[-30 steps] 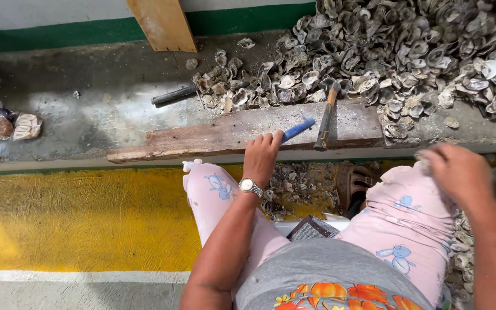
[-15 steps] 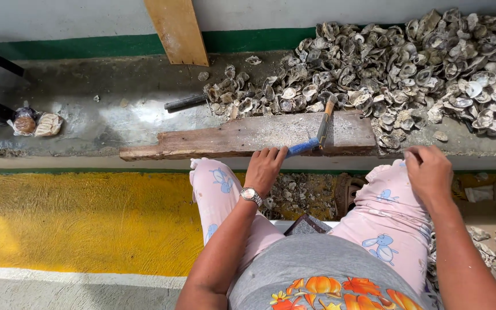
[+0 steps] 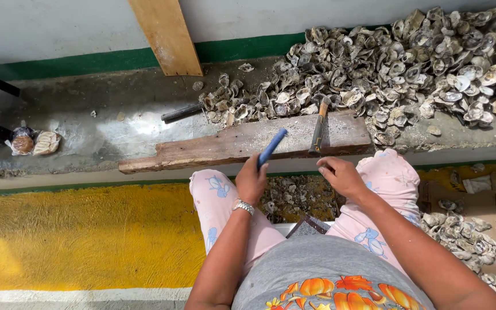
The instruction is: Using a hammer and a blue tool to process or crush shucked oyster shells on a wooden plank.
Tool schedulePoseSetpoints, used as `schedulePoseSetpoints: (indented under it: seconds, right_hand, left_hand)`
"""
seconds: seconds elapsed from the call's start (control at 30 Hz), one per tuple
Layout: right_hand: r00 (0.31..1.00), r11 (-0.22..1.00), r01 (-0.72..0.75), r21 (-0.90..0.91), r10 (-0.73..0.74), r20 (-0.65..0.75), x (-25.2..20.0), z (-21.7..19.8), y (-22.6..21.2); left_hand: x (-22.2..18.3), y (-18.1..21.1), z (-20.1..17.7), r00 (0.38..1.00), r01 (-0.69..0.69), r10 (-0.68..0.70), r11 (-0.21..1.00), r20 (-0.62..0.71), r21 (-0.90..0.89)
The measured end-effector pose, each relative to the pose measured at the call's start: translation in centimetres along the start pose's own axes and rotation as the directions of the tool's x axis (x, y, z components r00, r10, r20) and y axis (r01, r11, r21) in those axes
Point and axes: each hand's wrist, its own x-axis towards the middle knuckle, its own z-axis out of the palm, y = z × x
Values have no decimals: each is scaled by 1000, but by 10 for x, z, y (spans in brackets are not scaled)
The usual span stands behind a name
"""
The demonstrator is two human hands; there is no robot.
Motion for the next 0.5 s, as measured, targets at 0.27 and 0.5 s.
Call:
schedulePoseSetpoints:
  seconds: [0.27,0.5]
  right_hand:
    - [994,994,-110,-30,110,11,53,3,-2]
    - [1000,967,-4,-254,7,11,182,49,1]
  left_hand:
    - [59,-87,69,868,349,-471,803,-156,-484]
    - [73,-89,105,657,432,-752,437,-57,-789]
